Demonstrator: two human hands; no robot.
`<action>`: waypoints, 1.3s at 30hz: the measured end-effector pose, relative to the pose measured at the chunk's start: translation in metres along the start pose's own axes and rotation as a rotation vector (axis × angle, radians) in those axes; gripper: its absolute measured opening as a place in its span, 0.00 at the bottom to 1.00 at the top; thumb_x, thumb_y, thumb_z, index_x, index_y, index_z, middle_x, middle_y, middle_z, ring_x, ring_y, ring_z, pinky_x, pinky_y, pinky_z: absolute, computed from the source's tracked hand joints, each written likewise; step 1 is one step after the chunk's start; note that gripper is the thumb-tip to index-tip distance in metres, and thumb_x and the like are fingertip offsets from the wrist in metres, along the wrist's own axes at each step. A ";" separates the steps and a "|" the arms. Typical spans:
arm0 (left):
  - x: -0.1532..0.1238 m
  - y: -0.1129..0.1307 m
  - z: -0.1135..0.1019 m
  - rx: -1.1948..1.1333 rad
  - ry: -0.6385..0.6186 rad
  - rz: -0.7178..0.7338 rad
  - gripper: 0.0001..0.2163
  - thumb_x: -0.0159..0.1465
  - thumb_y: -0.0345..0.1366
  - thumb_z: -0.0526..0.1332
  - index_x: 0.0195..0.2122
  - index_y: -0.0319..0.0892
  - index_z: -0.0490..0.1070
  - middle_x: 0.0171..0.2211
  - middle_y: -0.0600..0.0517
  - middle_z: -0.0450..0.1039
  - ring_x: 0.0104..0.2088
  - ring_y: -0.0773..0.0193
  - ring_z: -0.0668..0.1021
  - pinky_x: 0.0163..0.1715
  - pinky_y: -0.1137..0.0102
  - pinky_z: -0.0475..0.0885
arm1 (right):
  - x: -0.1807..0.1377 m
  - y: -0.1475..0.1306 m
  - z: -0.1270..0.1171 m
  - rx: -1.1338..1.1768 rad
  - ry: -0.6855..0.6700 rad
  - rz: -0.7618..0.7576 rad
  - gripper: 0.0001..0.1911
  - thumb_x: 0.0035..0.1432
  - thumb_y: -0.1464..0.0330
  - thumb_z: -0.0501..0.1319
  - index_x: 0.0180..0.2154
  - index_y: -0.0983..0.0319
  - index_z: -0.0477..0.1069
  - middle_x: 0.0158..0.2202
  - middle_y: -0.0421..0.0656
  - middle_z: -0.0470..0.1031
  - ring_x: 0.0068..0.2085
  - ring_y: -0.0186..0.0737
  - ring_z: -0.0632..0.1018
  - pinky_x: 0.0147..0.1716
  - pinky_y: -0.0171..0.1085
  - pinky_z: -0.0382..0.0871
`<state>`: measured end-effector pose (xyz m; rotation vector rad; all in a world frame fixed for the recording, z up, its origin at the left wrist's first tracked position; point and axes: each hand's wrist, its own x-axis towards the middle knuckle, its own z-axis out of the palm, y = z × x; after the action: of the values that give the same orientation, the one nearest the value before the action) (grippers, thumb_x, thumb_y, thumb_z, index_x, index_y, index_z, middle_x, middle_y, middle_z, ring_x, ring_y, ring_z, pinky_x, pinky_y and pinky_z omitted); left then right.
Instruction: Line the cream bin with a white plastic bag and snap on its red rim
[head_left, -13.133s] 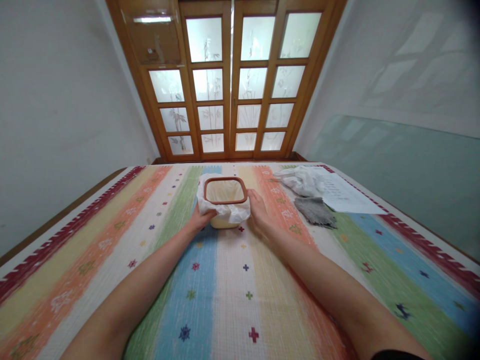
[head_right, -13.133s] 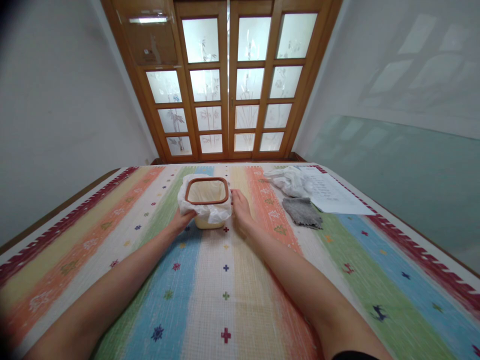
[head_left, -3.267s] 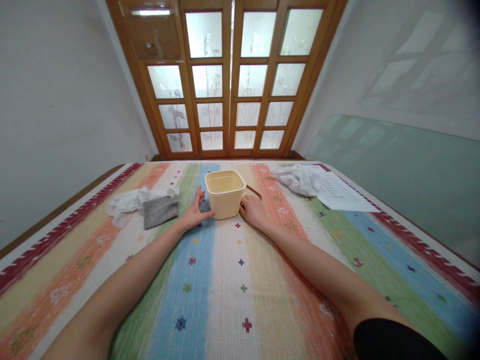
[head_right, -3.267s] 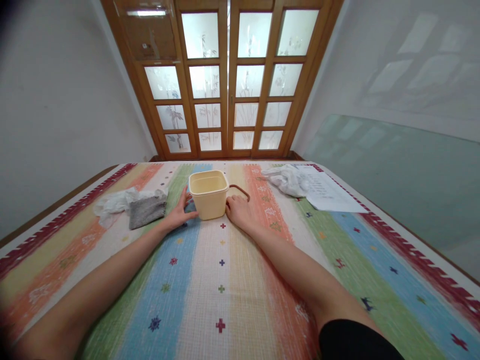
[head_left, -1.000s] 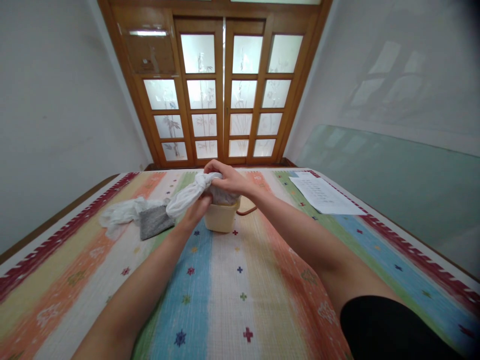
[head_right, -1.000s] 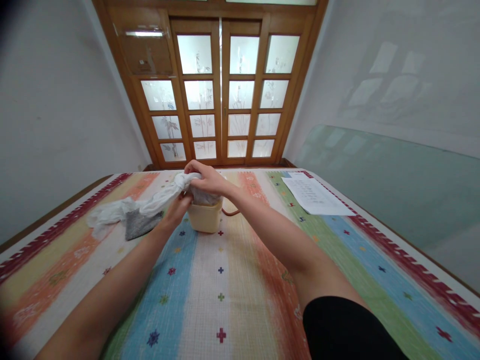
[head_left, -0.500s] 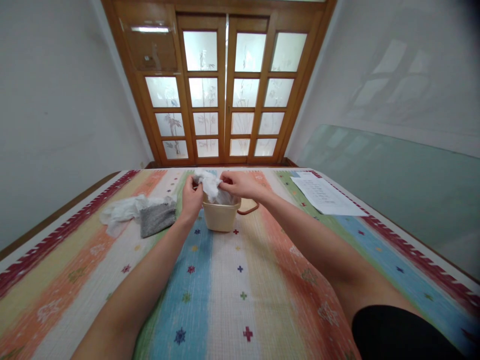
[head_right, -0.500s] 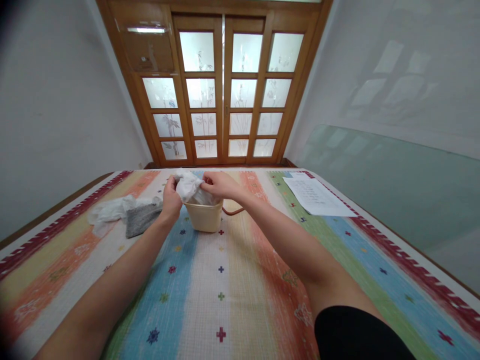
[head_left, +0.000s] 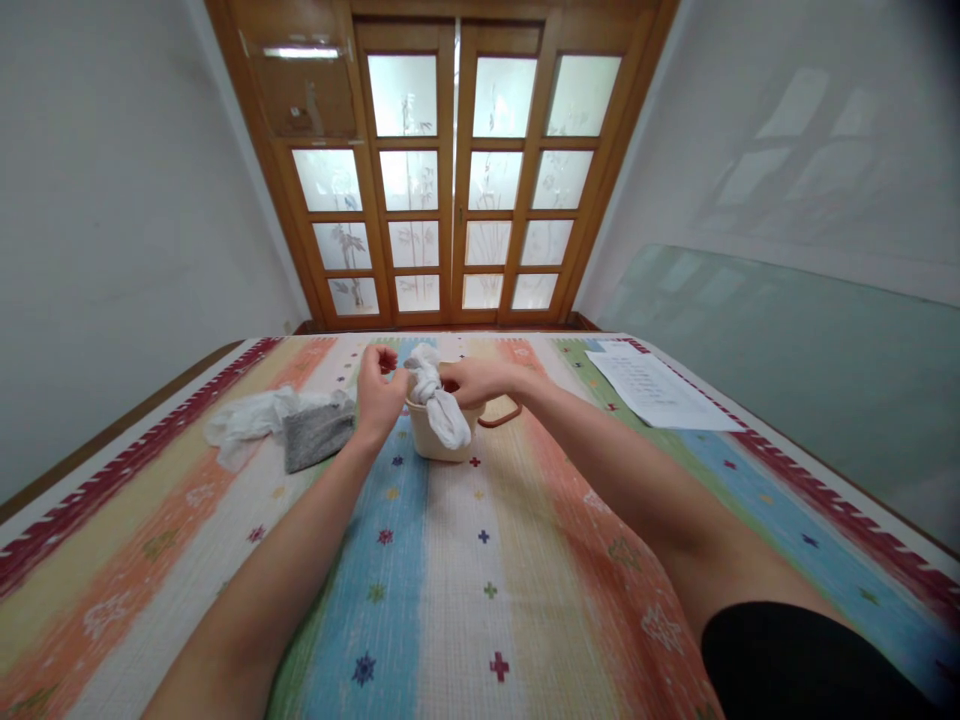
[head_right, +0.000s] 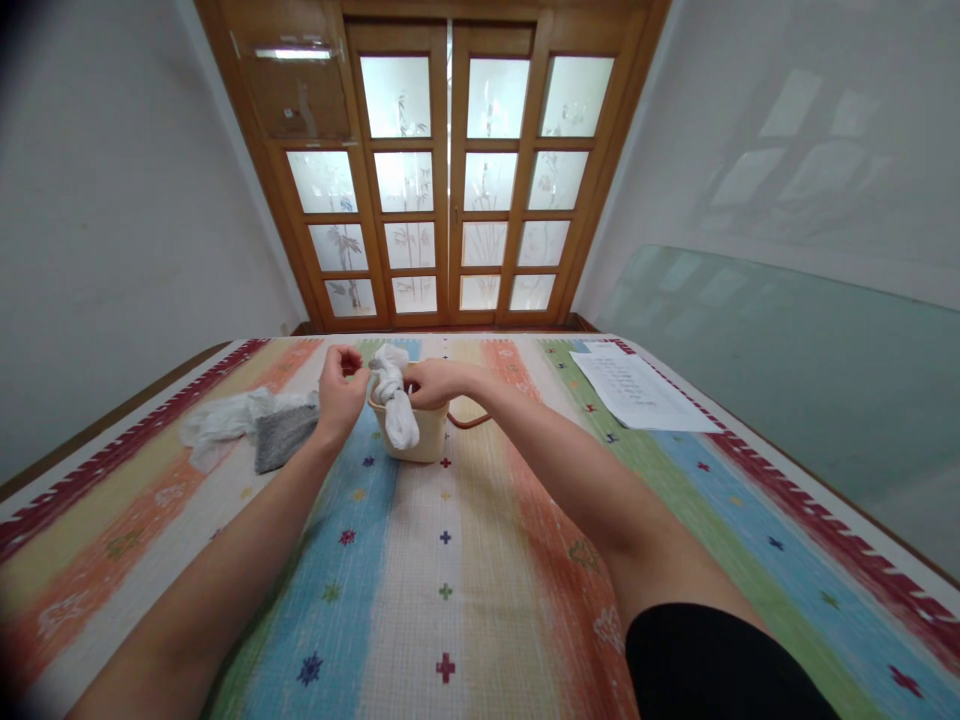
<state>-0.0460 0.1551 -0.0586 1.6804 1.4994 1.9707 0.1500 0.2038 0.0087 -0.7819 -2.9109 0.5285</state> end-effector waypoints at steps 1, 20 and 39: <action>0.001 0.002 -0.003 -0.008 -0.039 0.013 0.08 0.55 0.27 0.59 0.35 0.45 0.66 0.33 0.55 0.69 0.36 0.63 0.73 0.41 0.67 0.70 | -0.003 0.002 -0.001 0.025 0.044 -0.005 0.08 0.59 0.65 0.64 0.39 0.60 0.77 0.37 0.42 0.81 0.35 0.39 0.77 0.34 0.35 0.64; -0.003 0.008 0.000 -0.003 -0.403 0.033 0.03 0.65 0.36 0.59 0.35 0.45 0.72 0.33 0.53 0.76 0.35 0.62 0.77 0.39 0.66 0.70 | -0.002 -0.007 0.030 0.038 0.483 0.041 0.08 0.61 0.64 0.66 0.38 0.63 0.75 0.38 0.45 0.79 0.39 0.41 0.75 0.38 0.37 0.63; 0.012 -0.001 -0.014 0.314 -0.488 0.223 0.01 0.63 0.35 0.63 0.33 0.45 0.73 0.38 0.51 0.78 0.44 0.53 0.76 0.54 0.57 0.64 | 0.002 0.002 0.036 0.254 0.580 0.120 0.08 0.63 0.64 0.63 0.38 0.62 0.77 0.38 0.43 0.80 0.39 0.37 0.77 0.40 0.35 0.65</action>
<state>-0.0622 0.1553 -0.0496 2.3309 1.5323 1.2981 0.1434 0.1948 -0.0253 -0.8946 -2.2306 0.5538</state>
